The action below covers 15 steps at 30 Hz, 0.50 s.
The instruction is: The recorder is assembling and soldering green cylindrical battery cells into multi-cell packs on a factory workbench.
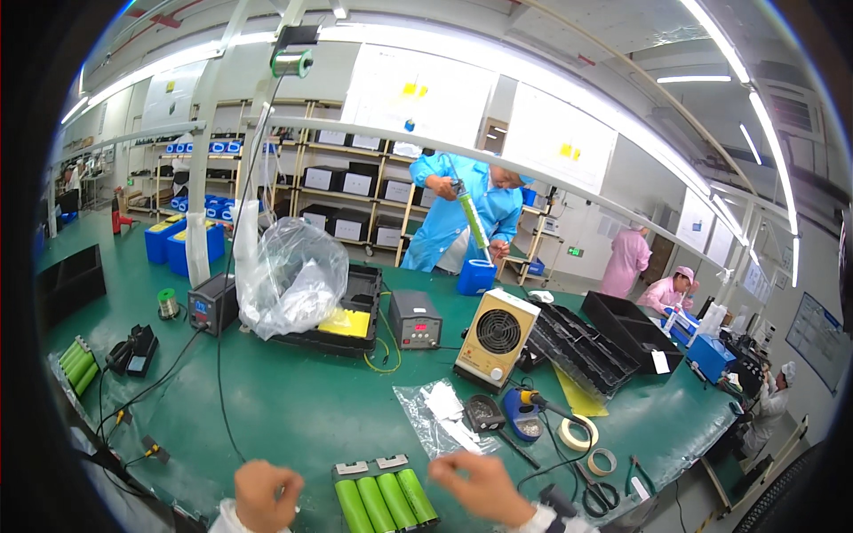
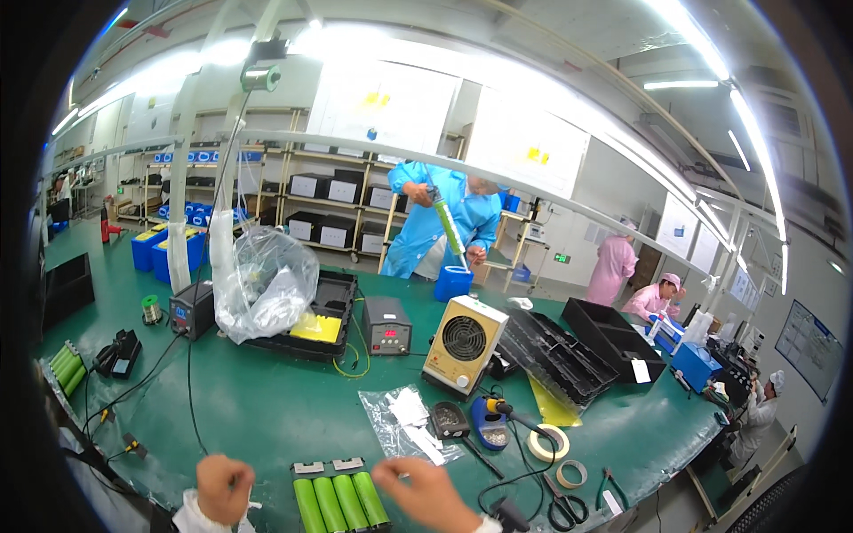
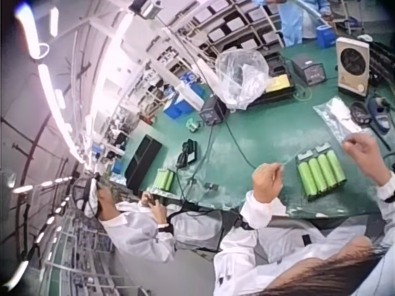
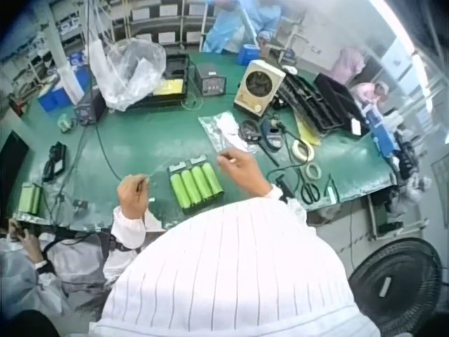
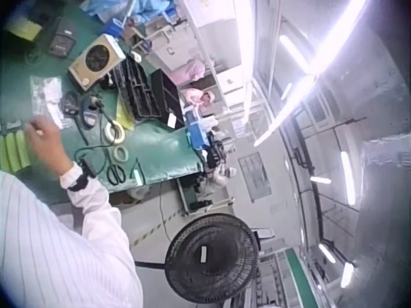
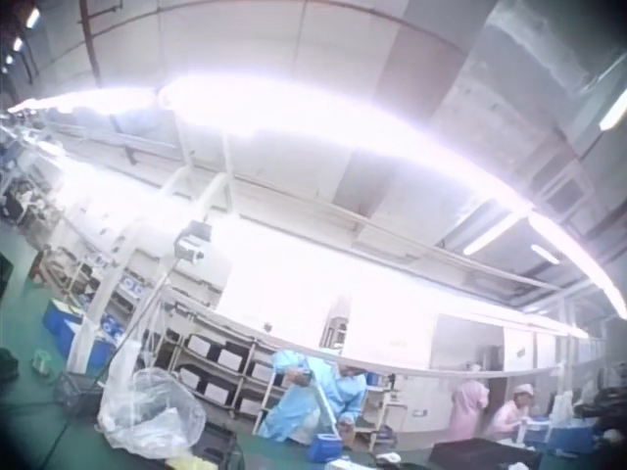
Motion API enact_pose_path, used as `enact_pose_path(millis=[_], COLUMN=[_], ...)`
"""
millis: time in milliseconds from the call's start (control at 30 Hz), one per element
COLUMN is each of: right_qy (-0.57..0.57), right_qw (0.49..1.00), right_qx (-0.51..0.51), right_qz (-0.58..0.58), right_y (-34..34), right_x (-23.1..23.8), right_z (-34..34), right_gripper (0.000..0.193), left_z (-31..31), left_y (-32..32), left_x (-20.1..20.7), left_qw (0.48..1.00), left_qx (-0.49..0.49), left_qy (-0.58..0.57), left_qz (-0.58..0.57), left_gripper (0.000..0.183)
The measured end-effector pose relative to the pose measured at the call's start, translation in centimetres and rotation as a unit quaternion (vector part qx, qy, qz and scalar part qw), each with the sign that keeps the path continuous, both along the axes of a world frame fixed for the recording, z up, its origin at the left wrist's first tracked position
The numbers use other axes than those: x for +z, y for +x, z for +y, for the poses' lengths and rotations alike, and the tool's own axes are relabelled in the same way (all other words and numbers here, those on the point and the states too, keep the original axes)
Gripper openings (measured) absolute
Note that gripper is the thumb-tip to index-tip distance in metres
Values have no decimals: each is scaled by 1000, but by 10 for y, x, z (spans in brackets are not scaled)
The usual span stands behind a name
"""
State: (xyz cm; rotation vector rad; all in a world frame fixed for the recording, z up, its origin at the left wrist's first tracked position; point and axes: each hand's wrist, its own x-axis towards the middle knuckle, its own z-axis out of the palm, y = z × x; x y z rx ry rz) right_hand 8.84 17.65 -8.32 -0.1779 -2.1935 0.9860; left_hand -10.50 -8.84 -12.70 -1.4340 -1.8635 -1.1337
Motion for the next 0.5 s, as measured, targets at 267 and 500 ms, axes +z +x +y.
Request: enact_pose_path(millis=[267,500], right_qy=[-291,-452], right_qw=[955,884], right_qx=[-14,-112], right_qz=[-58,34], right_y=[-113,-188], right_x=[-20,-82], right_z=[151,196], right_gripper=[19,22], left_z=[60,64], left_y=[-81,-78], left_x=[-36,-74], left_qw=[951,962], left_qx=[106,115], left_qy=[96,-44], left_qz=[-274,-244], left_gripper=[7,11])
